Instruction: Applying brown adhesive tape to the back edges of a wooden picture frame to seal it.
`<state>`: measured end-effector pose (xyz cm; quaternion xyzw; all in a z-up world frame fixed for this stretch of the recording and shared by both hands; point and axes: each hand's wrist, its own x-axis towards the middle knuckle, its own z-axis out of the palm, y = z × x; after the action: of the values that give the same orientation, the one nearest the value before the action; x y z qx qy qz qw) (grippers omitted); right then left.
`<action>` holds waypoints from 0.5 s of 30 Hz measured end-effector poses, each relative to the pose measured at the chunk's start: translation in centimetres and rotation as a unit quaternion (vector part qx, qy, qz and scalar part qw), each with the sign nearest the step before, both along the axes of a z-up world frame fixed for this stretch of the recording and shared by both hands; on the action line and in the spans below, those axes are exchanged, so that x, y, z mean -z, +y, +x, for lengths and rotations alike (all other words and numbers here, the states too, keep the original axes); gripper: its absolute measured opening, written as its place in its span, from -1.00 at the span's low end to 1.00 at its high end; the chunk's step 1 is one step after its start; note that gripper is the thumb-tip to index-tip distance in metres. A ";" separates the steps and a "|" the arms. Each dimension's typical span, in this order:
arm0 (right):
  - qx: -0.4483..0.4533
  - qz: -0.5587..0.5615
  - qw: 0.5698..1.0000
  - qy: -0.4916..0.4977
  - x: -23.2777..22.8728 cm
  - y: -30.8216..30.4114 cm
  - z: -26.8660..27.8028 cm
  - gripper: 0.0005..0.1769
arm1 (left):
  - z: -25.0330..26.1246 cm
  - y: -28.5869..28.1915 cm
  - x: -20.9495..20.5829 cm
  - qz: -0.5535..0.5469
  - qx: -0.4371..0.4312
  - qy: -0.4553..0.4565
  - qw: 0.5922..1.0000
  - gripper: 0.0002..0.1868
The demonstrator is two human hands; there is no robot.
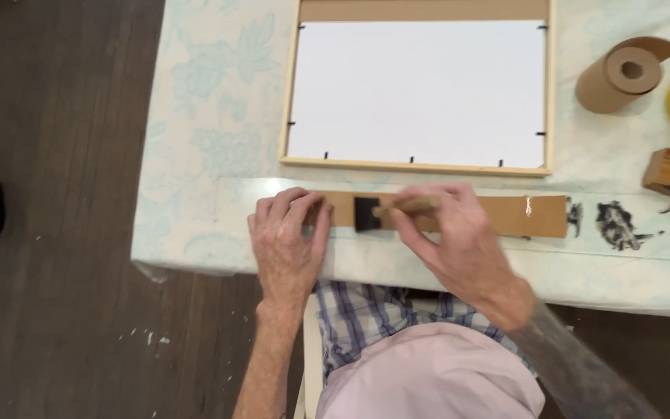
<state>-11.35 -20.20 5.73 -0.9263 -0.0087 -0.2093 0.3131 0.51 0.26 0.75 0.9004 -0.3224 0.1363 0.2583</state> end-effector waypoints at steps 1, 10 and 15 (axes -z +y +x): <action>0.015 0.041 0.998 0.038 -0.5 -0.9 -1.0 -0.80 | 0.3 0.0 0.5 0.003 -0.001 0.003 1.000 -0.75; 0.192 0.042 0.980 0.030 -1.3 -10.3 -12.8 -0.80 | 0.1 -0.8 0.1 0.045 -0.017 -0.011 0.999 -0.80; 0.250 0.025 0.968 0.009 -2.6 -12.2 -15.4 -0.92 | 0.2 -1.2 0.3 0.070 -0.027 -0.032 0.997 -0.63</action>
<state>-26.73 -32.45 8.31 -0.8928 0.2309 -0.2725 0.2745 0.76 -0.98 0.43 0.9200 -0.3148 0.1490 0.1799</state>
